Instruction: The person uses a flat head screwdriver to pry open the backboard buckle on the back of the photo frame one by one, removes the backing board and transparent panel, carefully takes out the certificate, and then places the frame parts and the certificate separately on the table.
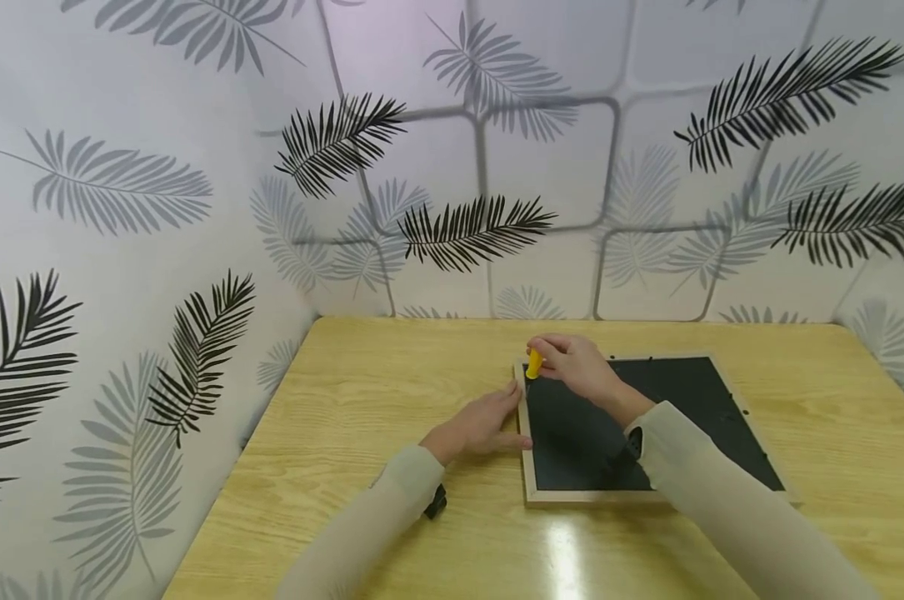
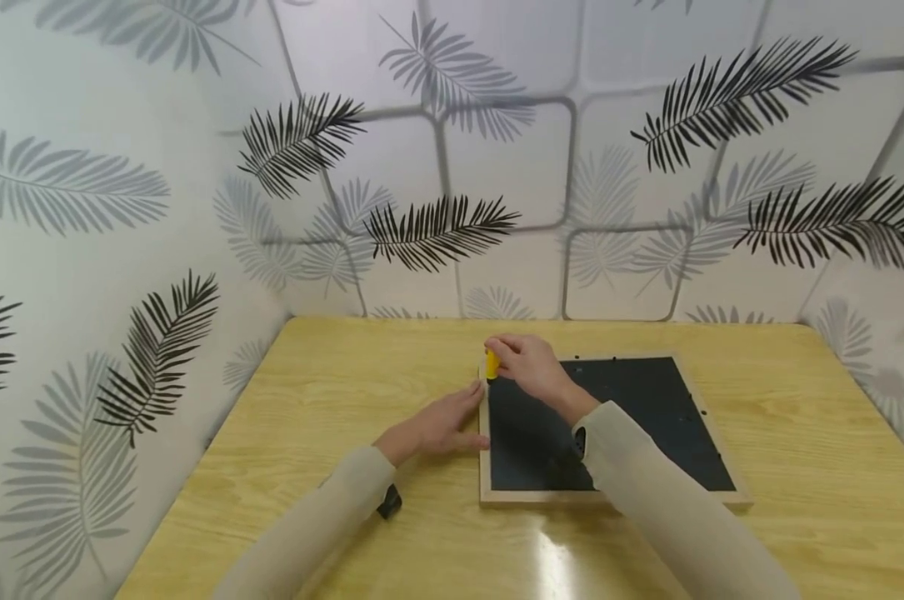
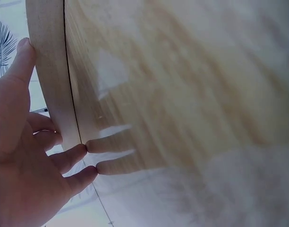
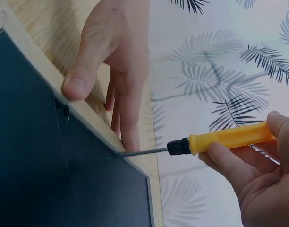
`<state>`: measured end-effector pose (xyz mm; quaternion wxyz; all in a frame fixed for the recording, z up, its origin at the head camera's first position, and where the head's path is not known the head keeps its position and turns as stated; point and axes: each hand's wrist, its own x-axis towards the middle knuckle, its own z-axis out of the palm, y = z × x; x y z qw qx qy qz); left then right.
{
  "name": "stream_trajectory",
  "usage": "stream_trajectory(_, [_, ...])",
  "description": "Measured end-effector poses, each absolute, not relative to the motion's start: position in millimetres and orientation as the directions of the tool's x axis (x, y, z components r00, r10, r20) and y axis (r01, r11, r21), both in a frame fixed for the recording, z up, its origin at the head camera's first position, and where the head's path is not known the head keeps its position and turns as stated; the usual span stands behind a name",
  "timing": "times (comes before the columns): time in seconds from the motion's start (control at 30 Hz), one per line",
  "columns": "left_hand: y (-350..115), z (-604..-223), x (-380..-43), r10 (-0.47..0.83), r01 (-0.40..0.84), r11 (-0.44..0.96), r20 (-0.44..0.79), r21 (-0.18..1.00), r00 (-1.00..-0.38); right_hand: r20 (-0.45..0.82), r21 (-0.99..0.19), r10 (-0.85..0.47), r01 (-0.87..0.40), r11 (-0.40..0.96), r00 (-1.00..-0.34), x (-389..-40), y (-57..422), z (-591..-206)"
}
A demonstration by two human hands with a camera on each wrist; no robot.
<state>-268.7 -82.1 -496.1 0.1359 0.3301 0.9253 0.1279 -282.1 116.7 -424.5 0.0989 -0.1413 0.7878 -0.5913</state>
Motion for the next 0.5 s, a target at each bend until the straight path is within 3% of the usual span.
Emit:
stream_trajectory(0.27, [-82, -501, -260, 0.654, 0.589, 0.747, -0.183, 0.307, -0.734, 0.058, -0.971, -0.267, -0.116, 0.209, -0.962, -273, 155, -420])
stream_trajectory(0.5, [-82, -496, -250, 0.666, 0.605, 0.743, -0.224, 0.287, -0.712, -0.012, -0.998, -0.282, -0.004, 0.056, -0.959, -248, 194, -444])
